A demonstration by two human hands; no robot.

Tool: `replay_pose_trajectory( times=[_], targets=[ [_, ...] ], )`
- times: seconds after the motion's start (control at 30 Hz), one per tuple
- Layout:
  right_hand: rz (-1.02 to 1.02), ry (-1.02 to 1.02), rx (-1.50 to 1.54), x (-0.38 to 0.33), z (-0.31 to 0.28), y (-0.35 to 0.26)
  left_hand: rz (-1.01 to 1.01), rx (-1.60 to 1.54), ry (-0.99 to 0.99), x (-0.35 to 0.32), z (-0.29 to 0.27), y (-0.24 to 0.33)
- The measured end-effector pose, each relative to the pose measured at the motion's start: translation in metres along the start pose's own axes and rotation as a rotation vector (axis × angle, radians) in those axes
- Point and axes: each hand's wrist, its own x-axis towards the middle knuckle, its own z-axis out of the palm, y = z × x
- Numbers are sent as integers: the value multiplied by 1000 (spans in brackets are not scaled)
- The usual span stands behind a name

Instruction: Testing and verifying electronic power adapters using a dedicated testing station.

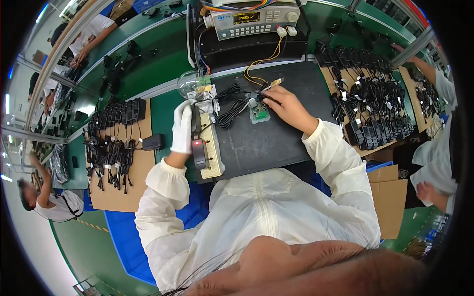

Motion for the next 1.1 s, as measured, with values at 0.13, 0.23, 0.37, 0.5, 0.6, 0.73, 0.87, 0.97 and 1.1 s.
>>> replay_pose_trajectory(
  times=[0.13,0.23,0.37,0.5,0.6,0.73,0.87,0.97,1.1],
  targets=[
    [-40,59,-42,-5,9,12,413,495,154,-70,-2,-22],
    [-111,171,-61,5,12,4,-32,-337,107,-109,2,1],
    [-129,231,50,9,8,2,196,91,66,-123,15,21],
    [78,98,176,7,12,9,217,381,49,-102,4,11],
    [96,82,178,8,12,9,414,393,56,-99,1,12],
    [110,97,169,4,16,4,703,-73,142,-102,-8,29],
    [111,112,143,3,14,1,596,-200,414,-113,-23,59],
    [41,142,48,0,14,0,803,-358,409,-106,-42,76],
    [50,-51,-77,9,2,1,694,-453,585,-113,-55,87]
  ],
)
